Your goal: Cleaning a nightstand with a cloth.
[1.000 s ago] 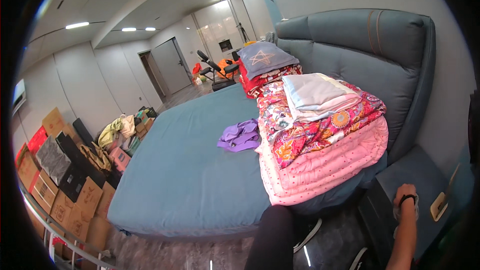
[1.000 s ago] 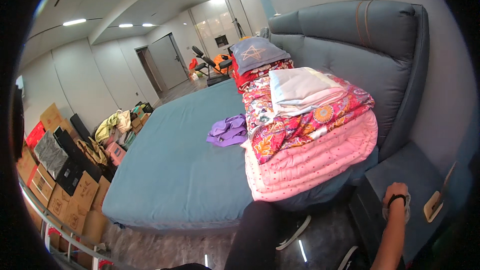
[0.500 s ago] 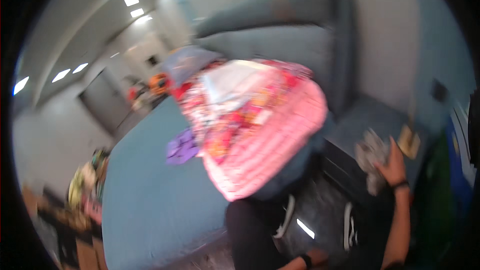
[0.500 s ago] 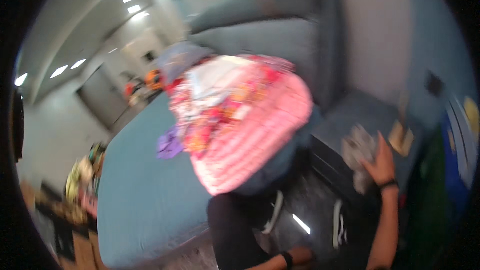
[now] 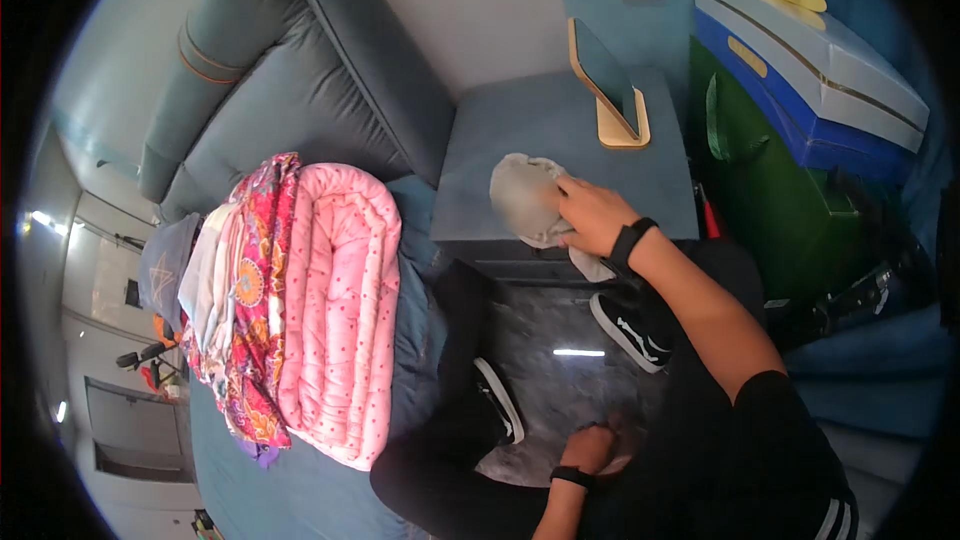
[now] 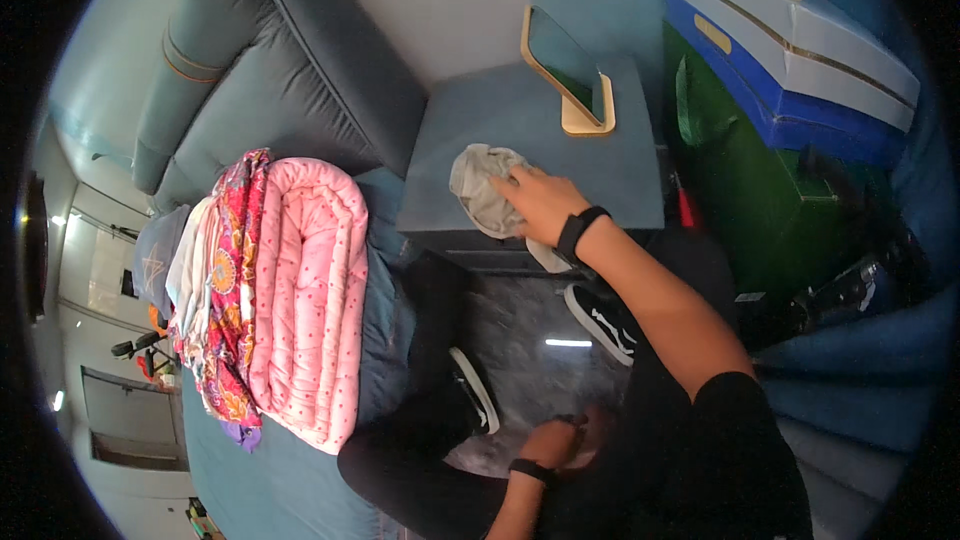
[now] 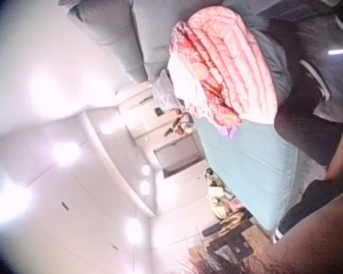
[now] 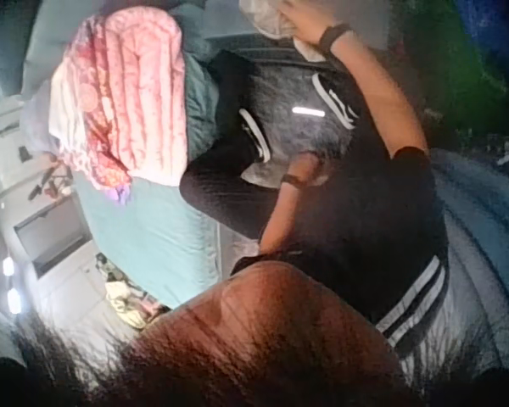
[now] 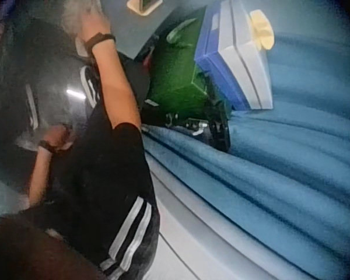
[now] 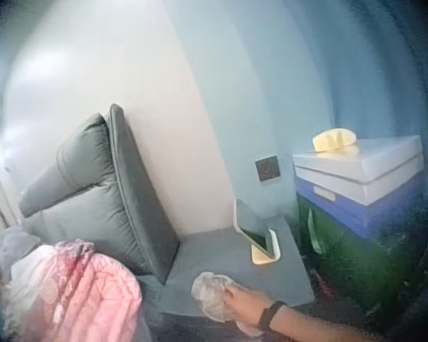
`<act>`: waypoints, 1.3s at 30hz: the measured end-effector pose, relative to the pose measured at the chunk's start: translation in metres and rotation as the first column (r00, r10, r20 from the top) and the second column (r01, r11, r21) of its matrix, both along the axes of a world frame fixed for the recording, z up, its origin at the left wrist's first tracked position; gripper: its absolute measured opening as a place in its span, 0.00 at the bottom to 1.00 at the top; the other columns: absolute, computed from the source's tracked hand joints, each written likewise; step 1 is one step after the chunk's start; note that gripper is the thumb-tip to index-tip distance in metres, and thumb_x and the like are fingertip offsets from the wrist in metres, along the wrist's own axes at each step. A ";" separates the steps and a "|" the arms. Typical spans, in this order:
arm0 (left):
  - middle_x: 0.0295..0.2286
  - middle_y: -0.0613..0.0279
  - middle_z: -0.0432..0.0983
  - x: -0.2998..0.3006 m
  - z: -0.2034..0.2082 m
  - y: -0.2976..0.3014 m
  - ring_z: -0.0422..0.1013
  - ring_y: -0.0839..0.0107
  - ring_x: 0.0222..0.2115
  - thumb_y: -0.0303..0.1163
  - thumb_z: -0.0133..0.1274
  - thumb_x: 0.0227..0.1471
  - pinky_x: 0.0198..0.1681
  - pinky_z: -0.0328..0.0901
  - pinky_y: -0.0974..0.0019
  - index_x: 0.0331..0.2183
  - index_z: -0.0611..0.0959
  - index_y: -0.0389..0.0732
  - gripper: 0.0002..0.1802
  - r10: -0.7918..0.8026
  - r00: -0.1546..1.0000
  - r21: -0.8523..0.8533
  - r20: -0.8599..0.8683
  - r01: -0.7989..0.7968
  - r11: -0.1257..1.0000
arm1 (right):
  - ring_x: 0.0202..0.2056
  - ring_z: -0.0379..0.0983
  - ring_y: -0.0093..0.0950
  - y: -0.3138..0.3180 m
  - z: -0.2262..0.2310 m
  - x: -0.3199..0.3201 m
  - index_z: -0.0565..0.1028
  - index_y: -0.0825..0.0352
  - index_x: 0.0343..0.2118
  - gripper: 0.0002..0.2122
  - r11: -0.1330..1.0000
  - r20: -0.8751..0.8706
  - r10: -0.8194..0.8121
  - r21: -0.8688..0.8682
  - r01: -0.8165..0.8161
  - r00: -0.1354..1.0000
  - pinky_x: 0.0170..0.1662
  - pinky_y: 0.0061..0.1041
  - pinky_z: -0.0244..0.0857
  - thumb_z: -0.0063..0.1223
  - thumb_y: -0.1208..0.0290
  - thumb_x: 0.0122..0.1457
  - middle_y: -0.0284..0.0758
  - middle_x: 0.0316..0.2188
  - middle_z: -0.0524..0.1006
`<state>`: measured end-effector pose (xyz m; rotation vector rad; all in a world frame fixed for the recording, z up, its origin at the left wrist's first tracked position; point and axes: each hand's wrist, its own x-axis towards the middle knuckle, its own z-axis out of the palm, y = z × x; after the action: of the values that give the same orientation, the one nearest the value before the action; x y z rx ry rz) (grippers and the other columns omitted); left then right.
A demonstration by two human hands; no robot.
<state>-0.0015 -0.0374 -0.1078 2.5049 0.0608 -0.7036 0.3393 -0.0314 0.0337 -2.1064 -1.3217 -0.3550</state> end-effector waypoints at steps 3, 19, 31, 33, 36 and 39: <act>0.35 0.47 0.78 0.006 0.019 0.004 0.75 0.50 0.35 0.36 0.43 0.58 0.38 0.69 0.53 0.46 0.77 0.44 0.16 0.001 0.995 0.004 -0.104 -0.001 1.000 | 0.43 0.69 0.45 0.015 0.000 0.023 0.69 0.65 0.45 0.18 0.981 -0.158 -0.088 -0.187 0.058 0.983 0.44 0.39 0.66 0.48 0.82 0.47 0.44 0.37 0.72; 0.28 0.47 0.78 0.000 0.006 0.008 0.75 0.49 0.33 0.36 0.46 0.53 0.35 0.69 0.50 0.39 0.77 0.44 0.12 -0.026 0.999 -0.027 0.034 0.027 0.999 | 0.42 0.70 0.42 -0.008 0.041 0.026 0.71 0.66 0.36 0.14 0.941 -0.160 -0.241 -0.282 0.189 0.957 0.46 0.37 0.65 0.59 0.70 0.47 0.42 0.43 0.70; 0.32 0.50 0.79 0.000 0.019 0.013 0.75 0.50 0.34 0.36 0.47 0.54 0.36 0.69 0.50 0.40 0.78 0.46 0.13 0.068 0.995 -0.027 -0.072 -0.070 0.997 | 0.56 0.61 0.49 0.006 -0.009 0.043 0.65 0.54 0.56 0.29 0.952 -0.114 -0.005 -0.304 -0.030 0.993 0.59 0.41 0.57 0.60 0.61 0.49 0.45 0.55 0.66; 0.39 0.47 0.77 0.002 0.012 0.016 0.74 0.50 0.40 0.37 0.45 0.56 0.42 0.68 0.52 0.46 0.79 0.46 0.17 0.075 0.983 -0.051 -0.167 -0.085 0.995 | 0.56 0.61 0.49 0.004 -0.011 0.043 0.64 0.53 0.57 0.30 0.950 -0.139 0.016 -0.308 -0.059 0.990 0.60 0.42 0.56 0.59 0.60 0.50 0.45 0.55 0.66; 0.38 0.46 0.78 -0.001 -0.002 0.016 0.74 0.50 0.40 0.36 0.45 0.56 0.42 0.68 0.52 0.46 0.78 0.44 0.17 0.001 0.975 0.002 -0.220 -0.001 1.000 | 0.55 0.63 0.50 0.004 -0.019 0.040 0.64 0.52 0.58 0.30 0.956 -0.027 -0.010 -0.294 0.001 1.000 0.59 0.45 0.57 0.59 0.58 0.50 0.44 0.56 0.66; 0.33 0.48 0.79 -0.015 -0.016 0.015 0.76 0.50 0.35 0.36 0.44 0.55 0.37 0.69 0.51 0.43 0.78 0.42 0.16 0.030 0.995 -0.010 -0.097 -0.032 0.999 | 0.59 0.57 0.53 0.008 -0.004 0.032 0.60 0.50 0.61 0.33 0.903 0.011 -0.099 -0.419 0.094 0.995 0.59 0.44 0.57 0.58 0.53 0.51 0.46 0.61 0.60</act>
<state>-0.0164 -0.0219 -0.1242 2.4522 0.1297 -0.8099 0.3709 -0.0239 0.0297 -2.5309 -1.3849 -0.1023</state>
